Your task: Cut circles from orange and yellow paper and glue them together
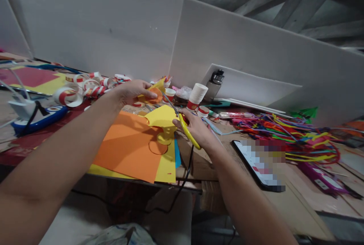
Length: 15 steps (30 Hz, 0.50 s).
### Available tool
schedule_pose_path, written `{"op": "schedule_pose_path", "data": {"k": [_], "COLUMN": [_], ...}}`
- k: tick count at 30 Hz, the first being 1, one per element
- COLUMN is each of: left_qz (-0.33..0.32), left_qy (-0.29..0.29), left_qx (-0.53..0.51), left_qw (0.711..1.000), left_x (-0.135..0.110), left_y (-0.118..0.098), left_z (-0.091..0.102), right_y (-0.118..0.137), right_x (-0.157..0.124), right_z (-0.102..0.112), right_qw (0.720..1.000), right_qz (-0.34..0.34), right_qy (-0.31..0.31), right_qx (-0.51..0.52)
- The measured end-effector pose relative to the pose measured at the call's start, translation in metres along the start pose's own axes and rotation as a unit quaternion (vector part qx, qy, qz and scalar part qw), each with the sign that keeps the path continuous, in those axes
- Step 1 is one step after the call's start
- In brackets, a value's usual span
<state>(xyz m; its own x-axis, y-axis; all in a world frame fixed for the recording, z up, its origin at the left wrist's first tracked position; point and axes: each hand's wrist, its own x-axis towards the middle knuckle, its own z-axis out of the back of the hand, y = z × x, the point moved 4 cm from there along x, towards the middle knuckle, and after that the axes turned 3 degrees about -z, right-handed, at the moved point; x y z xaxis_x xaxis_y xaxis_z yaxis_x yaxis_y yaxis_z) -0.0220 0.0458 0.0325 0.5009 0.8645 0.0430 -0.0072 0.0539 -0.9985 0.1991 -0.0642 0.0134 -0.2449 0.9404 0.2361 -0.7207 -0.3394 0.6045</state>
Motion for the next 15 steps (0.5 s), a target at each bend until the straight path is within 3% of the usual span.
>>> {"op": "schedule_pose_path", "data": {"k": [3, 6, 10, 15], "left_qz": [-0.036, -0.034, -0.074, -0.149], "left_qy": [-0.043, -0.038, 0.029, 0.068], "left_qx": [-0.044, -0.022, 0.13, 0.293], "left_qw": [0.997, 0.998, 0.988, 0.942], "left_x": [0.001, -0.003, -0.01, -0.012], "left_y": [-0.004, -0.003, -0.004, -0.004], "left_z": [0.003, -0.011, -0.045, -0.073], "right_y": [-0.011, -0.015, -0.01, -0.006], "right_x": [0.005, 0.007, 0.005, 0.003], "right_z": [-0.001, -0.001, -0.005, -0.01], "right_qw": [0.997, 0.975, 0.945, 0.943], "right_qz": [-0.012, -0.012, -0.004, 0.008], "right_qy": [-0.029, -0.075, -0.118, -0.159], "right_qx": [0.069, 0.206, 0.304, 0.294]}}
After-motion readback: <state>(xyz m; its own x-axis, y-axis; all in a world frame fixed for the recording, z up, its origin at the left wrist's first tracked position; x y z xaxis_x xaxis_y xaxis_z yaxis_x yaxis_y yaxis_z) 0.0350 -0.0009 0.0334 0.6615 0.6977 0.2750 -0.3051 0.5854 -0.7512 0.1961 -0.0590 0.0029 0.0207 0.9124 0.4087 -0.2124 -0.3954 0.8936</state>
